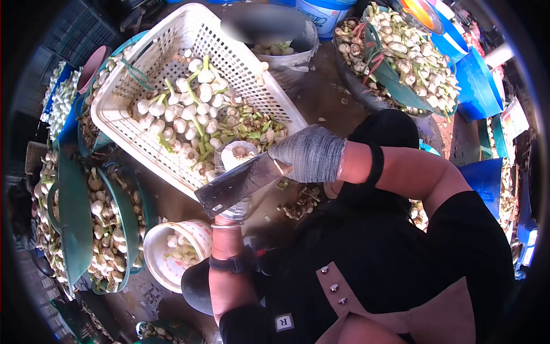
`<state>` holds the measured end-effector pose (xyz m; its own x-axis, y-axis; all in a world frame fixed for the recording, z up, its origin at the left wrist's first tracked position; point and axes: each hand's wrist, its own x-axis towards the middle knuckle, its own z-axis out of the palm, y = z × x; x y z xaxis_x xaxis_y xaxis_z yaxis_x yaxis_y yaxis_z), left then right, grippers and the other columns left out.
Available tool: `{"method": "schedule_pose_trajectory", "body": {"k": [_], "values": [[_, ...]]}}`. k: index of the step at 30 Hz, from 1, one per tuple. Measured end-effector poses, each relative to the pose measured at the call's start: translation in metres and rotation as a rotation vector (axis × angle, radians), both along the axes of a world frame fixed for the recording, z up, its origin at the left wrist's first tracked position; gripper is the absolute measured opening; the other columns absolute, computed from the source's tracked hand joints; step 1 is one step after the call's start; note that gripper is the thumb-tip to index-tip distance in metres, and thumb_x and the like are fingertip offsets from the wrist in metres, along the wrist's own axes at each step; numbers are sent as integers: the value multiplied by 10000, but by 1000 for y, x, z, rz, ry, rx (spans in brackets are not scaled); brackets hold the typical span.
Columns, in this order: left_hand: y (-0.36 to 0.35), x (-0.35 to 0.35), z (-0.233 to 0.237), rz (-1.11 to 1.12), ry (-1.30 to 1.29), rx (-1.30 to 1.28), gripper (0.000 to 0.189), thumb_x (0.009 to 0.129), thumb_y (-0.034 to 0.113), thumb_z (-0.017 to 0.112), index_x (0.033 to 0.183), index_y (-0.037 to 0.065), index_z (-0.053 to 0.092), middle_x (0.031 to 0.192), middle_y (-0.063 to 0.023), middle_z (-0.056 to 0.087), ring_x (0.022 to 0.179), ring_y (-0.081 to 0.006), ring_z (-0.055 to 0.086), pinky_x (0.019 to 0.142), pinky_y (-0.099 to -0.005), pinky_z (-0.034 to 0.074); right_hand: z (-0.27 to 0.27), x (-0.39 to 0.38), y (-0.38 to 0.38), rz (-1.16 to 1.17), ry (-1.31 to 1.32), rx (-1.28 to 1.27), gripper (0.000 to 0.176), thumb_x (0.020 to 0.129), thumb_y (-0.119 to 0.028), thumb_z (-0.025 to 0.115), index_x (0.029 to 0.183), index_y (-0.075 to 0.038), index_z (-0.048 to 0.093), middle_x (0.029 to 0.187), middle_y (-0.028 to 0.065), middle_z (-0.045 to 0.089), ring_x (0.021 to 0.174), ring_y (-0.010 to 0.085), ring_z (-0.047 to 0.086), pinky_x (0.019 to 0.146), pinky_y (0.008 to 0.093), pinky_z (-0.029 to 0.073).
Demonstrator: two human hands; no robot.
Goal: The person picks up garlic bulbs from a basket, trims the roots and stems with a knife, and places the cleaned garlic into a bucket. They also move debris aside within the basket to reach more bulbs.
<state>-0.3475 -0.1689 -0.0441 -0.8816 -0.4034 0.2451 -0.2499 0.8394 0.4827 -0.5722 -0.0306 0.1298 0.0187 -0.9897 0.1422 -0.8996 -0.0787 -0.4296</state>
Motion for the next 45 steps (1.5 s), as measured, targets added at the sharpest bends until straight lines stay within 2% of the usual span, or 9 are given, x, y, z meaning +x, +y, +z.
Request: {"method": "schedule_pose_trajectory", "body": {"k": [9,13,14,16,23,29,31,32,45], "values": [[14,-32,117,-219,-28,-702,451,757,346,665,1184,215,605,1069,-71,597,997,-286,575,922,-497,415,-77,-76,-16,-135,25,102,223,799,-280,625,912,-89,614,706,140,626,681,334,631,613,405,503],[38,-47,150,-106,168,-245,418,688,182,738,1057,106,558,991,-51,612,917,-206,596,903,-412,448,-61,-63,-21,-258,-704,-54,318,839,-349,665,896,-43,598,665,128,611,630,260,624,617,372,495],[36,-51,145,27,292,202,415,681,172,761,1027,76,553,975,-48,614,896,-196,598,877,-359,459,-37,-47,-24,-387,-439,295,366,845,-402,674,880,-47,594,637,89,605,586,166,597,554,328,471],[33,-66,141,123,490,900,379,684,181,802,936,28,565,911,-44,609,838,-190,592,766,-262,469,-26,-23,-24,-395,-1189,410,365,822,-433,703,862,-79,621,611,9,577,460,74,492,410,238,358],[37,-109,149,141,580,176,707,663,192,789,1246,-2,439,1086,-153,550,971,-284,573,868,-386,464,26,-25,-18,-404,-1399,154,447,839,-325,697,1178,-54,593,704,-20,616,399,-12,405,355,121,300],[26,-131,154,-302,599,1172,730,740,53,718,1345,27,311,1153,-147,556,1010,-216,578,948,-354,456,22,-58,-24,-106,-1270,209,452,731,-266,798,1091,-27,666,883,-10,662,715,45,545,573,228,425],[15,-131,186,-333,255,-76,657,742,35,707,1300,16,362,1099,-144,576,987,-216,581,932,-319,450,39,-60,-34,-375,-1050,643,351,737,-329,795,920,-59,664,785,-6,633,685,84,544,596,292,445],[18,-127,171,-218,305,431,523,741,67,718,1193,8,463,1086,-123,582,975,-236,580,937,-324,433,32,-59,-34,-378,-1059,655,351,737,-329,795,920,-59,664,785,-6,633,685,84,544,596,292,445],[19,-97,139,40,189,60,547,719,366,766,1123,47,581,1069,-109,603,992,-299,558,914,-397,424,8,-42,-1,-29,-151,28,164,787,-234,592,892,-108,601,775,133,635,755,340,637,663,431,504]]}}
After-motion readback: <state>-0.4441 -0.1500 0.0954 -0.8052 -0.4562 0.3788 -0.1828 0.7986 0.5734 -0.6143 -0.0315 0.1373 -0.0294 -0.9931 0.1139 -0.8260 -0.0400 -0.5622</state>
